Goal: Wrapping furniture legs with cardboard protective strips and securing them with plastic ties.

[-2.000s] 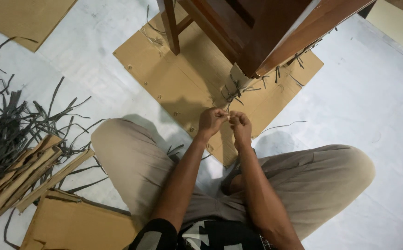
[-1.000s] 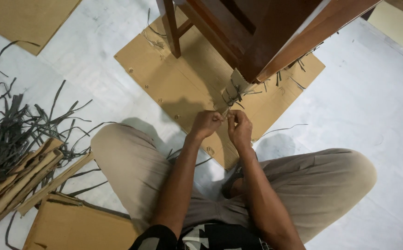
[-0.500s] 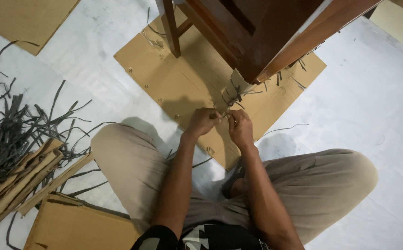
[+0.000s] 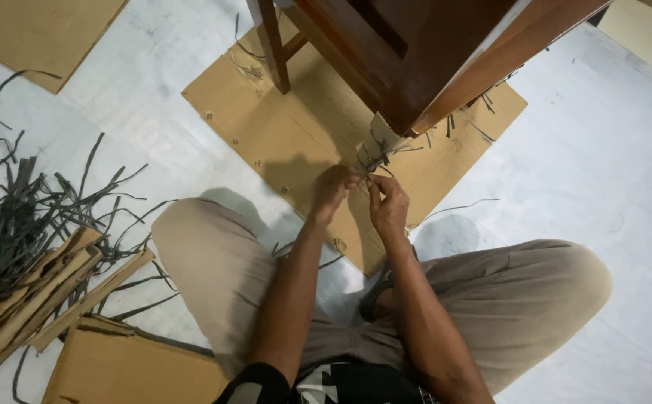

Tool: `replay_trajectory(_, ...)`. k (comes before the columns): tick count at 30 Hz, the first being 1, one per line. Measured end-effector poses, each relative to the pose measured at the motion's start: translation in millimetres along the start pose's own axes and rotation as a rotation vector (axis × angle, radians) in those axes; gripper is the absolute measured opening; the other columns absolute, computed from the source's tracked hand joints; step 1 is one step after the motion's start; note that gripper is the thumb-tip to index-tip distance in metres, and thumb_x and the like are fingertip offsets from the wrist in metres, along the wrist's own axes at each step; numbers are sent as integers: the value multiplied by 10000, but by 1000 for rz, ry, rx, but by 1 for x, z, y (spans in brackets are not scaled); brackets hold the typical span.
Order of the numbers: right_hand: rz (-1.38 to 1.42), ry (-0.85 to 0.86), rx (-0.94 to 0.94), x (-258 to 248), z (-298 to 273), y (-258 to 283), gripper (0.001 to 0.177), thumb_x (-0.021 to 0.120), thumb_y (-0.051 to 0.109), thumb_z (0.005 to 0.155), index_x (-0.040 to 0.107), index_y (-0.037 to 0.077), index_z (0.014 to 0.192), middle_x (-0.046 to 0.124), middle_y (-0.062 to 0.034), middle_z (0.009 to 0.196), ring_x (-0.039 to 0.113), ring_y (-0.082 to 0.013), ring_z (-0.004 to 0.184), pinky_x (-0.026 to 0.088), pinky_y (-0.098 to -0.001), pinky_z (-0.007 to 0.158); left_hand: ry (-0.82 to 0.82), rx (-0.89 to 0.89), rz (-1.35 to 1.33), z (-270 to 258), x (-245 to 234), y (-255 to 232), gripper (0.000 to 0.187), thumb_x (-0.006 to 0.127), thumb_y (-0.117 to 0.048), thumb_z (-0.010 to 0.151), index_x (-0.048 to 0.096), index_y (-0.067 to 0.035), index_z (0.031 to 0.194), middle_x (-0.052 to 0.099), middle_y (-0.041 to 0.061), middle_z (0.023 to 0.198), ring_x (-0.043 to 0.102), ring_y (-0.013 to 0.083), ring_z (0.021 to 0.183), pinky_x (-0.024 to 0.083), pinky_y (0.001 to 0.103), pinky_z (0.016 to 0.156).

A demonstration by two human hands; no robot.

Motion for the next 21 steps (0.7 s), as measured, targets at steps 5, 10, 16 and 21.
replay_trajectory(5, 5, -22, 41, 4, -5, -7, 63, 763, 76, 901, 757, 81, 964, 690, -166, 794, 713, -366, 758, 563, -448, 668, 37, -174, -218, -16, 19, 6, 634, 693, -538, 928, 652, 5, 1252, 711, 258, 1199, 683, 402, 1163, 536, 529, 931)
replay_trajectory(10, 1, -12, 69, 1, -2, -4, 49, 748, 64, 905, 747, 57, 954, 690, -187, 793, 715, -388, 762, 561, -466, 666, -47, -124, -260, -17, 22, 9, 405, 746, -410, 900, 675, -47, 1065, 668, 113, 963, 689, 252, 955, 545, 445, 816)
replay_trajectory(16, 52, -65, 141, 6, -2, -10, 47, 696, 97, 948, 687, 94, 995, 677, -135, 792, 695, -336, 730, 546, -422, 683, -81, 34, -147, -26, 23, -15, 305, 741, -398, 857, 667, -104, 887, 604, 69, 786, 606, 176, 771, 499, 351, 681)
replay_trajectory(21, -46, -58, 69, 5, 0, 3, 23, 691, 91, 958, 699, 110, 949, 698, -119, 784, 711, -328, 730, 558, -423, 654, -151, 63, -3, -32, 20, -33, 273, 686, -330, 874, 684, -61, 825, 626, 115, 732, 592, 203, 750, 491, 385, 695)
Point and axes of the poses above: each hand's wrist, its own z-axis towards the middle knuckle, its own x-axis out of the palm, y = z × x, the point moved 5 cm from there along z, towards the middle knuckle
